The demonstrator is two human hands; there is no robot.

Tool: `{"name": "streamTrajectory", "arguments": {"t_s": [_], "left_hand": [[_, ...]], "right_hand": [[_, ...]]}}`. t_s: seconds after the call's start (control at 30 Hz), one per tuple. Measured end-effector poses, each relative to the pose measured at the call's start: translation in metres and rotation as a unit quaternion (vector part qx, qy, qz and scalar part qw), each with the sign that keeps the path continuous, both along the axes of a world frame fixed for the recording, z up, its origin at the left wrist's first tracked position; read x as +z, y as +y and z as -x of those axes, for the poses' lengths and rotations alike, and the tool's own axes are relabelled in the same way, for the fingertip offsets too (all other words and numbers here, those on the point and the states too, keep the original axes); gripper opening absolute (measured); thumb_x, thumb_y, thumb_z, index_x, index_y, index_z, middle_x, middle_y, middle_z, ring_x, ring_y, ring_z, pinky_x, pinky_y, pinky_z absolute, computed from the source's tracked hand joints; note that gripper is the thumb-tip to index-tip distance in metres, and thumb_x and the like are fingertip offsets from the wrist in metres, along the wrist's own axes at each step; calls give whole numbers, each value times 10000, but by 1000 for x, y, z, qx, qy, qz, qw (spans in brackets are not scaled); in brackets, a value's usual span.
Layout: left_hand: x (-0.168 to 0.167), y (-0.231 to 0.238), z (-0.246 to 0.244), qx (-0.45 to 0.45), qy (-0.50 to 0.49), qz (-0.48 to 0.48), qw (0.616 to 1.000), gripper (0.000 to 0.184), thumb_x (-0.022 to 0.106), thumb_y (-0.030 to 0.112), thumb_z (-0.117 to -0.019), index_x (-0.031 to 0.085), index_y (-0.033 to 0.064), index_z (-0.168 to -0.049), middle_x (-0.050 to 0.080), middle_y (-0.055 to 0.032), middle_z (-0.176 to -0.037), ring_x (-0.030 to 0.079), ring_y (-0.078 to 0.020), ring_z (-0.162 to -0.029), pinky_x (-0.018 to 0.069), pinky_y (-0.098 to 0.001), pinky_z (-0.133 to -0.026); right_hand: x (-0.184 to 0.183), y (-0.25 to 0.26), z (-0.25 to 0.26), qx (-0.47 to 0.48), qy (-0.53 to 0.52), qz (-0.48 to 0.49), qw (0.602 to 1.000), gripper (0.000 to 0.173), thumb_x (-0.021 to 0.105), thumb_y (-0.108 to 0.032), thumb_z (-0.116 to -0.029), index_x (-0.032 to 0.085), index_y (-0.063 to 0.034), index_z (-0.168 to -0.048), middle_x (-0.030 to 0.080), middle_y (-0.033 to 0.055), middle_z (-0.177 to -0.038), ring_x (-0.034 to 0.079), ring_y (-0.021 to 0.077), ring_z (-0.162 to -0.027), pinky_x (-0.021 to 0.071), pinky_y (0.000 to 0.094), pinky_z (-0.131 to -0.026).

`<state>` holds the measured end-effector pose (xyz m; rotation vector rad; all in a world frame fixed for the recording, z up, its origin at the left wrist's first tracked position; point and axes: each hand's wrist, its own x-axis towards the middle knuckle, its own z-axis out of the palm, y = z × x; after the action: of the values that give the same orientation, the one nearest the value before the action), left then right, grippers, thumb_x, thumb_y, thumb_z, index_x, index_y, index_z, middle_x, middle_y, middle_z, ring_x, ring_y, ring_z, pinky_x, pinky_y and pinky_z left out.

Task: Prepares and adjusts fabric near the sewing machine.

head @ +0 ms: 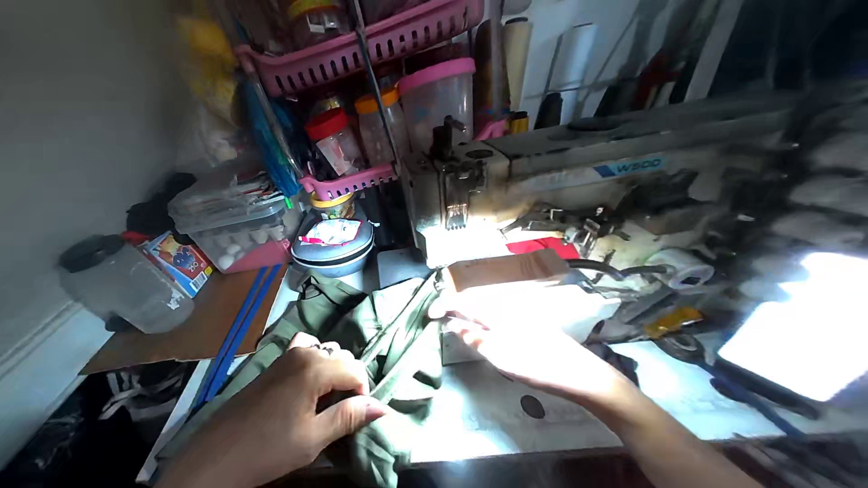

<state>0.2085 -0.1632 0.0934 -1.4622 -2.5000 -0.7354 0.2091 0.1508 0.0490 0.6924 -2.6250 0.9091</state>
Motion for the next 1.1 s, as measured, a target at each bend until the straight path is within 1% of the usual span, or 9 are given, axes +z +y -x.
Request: {"name": "streamTrajectory", "arguments": {"t_s": [0.13, 0.2, 0.3, 0.37, 0.5, 0.67, 0.83, 0.97, 1.1], "left_hand": [[37, -28, -24, 69, 17, -66, 995, 279, 538, 449, -1037, 674, 230, -931, 619, 124, -796, 562, 31, -749, 460, -245, -788], [27, -25, -24, 118, 10, -102, 988, 317, 571, 502, -1001, 697, 211, -987, 653, 107, -842, 603, 22, -773, 529, -232, -735], [-19, 12, -21, 206, -17, -42, 978, 700, 641, 701, -854, 672, 139, -1270, 688, -47, -1242, 630, -212, -1184, 514, -533, -998], [-40, 33, -10, 281, -36, 92, 955, 671, 664, 561, -895, 581, 171, -1434, 565, -53, -1471, 498, -304, -1382, 351, -647, -1112], [-36, 31, 35, 395, 162, 71, 902, 320, 664, 105, -925, 717, 211, -1222, 704, -41, -1247, 571, -369, -1273, 331, -721, -1056], [-23, 76, 38, 271, -51, 67, 959, 709, 678, 574, -879, 531, 258, -1496, 425, 3, -1601, 223, -286, -1546, 155, -691, -1181], [-47, 118, 68, 276, -93, 97, 952, 543, 706, 525, -910, 674, 171, -1319, 697, -98, -1198, 609, -295, -1183, 382, -610, -1067], [-31, 114, 81, 266, -142, 105, 948, 468, 727, 503, -904, 724, 84, -1113, 721, -129, -1035, 675, -312, -1019, 492, -603, -929], [-32, 120, 70, 259, -11, 125, 958, 302, 699, 380, -944, 741, 101, -1055, 722, -120, -960, 670, -310, -948, 422, -578, -957]], "right_hand": [[30, -21, -2, 151, -280, 29, 948, 270, 561, -223, -1031, 677, -49, -1202, 692, 22, -1060, 611, 10, -956, 495, 240, -895], [44, -26, -8, 142, -361, 56, 920, 224, 546, -168, -1039, 646, -25, -1180, 645, -5, -994, 572, -30, -874, 485, 183, -823], [38, -9, -5, 13, -296, 105, 949, 271, 633, -234, -1009, 676, -23, -1173, 677, 64, -990, 615, 66, -864, 518, 249, -817], [24, 3, 2, -87, -248, 159, 952, 205, 688, -133, -971, 672, 24, -1103, 646, 101, -899, 587, 109, -753, 515, 266, -717], [-1, 17, 24, -97, -204, 222, 949, 208, 682, -84, -961, 671, 4, -1149, 682, 88, -989, 655, 107, -869, 557, 267, -807], [-1, 13, 28, -97, -155, 397, 899, 109, 640, -16, -951, 657, -24, -1058, 635, 59, -843, 599, 95, -704, 529, 263, -638], [11, 5, 21, -132, -160, 449, 869, 128, 618, 31, -960, 633, -29, -1072, 600, 32, -791, 565, 84, -641, 496, 246, -577], [25, 5, 13, -55, -153, 475, 865, 155, 550, 29, -969, 629, -55, -1073, 599, -15, -756, 562, 40, -619, 500, 201, -578], [12, 14, 14, -52, -179, 547, 816, 157, 482, -10, -1023, 614, -85, -986, 584, -8, -683, 547, 61, -538, 485, 214, -502]]}}
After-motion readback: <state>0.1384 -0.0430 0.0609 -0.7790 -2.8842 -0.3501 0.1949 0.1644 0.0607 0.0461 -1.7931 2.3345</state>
